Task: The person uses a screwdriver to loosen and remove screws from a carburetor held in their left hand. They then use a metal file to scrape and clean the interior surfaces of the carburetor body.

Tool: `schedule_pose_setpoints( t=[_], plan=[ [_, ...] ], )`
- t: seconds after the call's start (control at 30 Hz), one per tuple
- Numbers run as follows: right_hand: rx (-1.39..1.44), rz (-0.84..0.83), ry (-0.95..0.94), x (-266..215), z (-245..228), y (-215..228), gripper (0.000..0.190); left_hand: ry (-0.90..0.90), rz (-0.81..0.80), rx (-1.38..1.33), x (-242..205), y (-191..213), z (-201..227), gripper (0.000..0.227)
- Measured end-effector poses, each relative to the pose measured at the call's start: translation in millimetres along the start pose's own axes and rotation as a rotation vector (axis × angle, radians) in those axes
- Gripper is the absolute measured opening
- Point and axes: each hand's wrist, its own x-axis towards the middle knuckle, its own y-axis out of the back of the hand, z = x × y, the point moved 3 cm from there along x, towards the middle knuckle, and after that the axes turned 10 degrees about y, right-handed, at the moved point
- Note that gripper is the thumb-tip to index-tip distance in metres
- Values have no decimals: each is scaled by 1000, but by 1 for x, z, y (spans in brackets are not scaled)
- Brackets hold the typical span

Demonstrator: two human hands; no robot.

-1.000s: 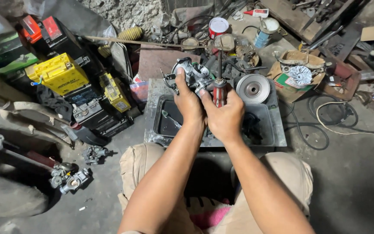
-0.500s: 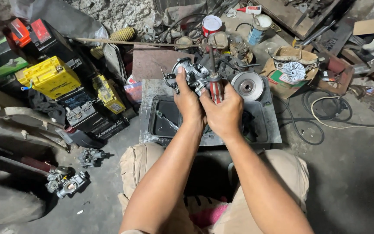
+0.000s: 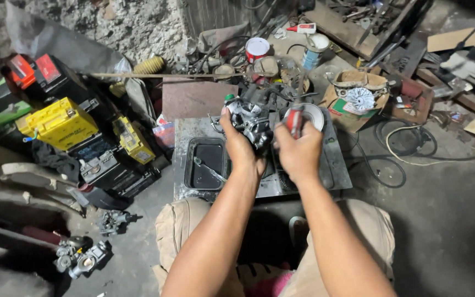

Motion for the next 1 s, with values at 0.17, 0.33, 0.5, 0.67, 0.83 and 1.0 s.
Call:
schedule_pose_setpoints(
  t=[0.17,0.33,0.5,0.67,0.83,1.0],
  plan=[
    [-45,25,-129,39,77,9,17,54,-4,32,10,5,-9,79],
    [-184,-34,-164,48,148,2,33,93,-27,69,7,3,-8,84],
    [-263,-92,-172,33,126,-5,33,107,-39,82,2,1,-8,86],
    [464,-97,-6,7,46,-3,28,76,-24,60,-6,0,-6,85],
    [181,-217,246,6,46,4,46,16,-7,43,-10,-1,-6,83],
    [36,-223,302,-1,46,-3,43,-65,-45,61,-14,1,-8,87]
  ],
)
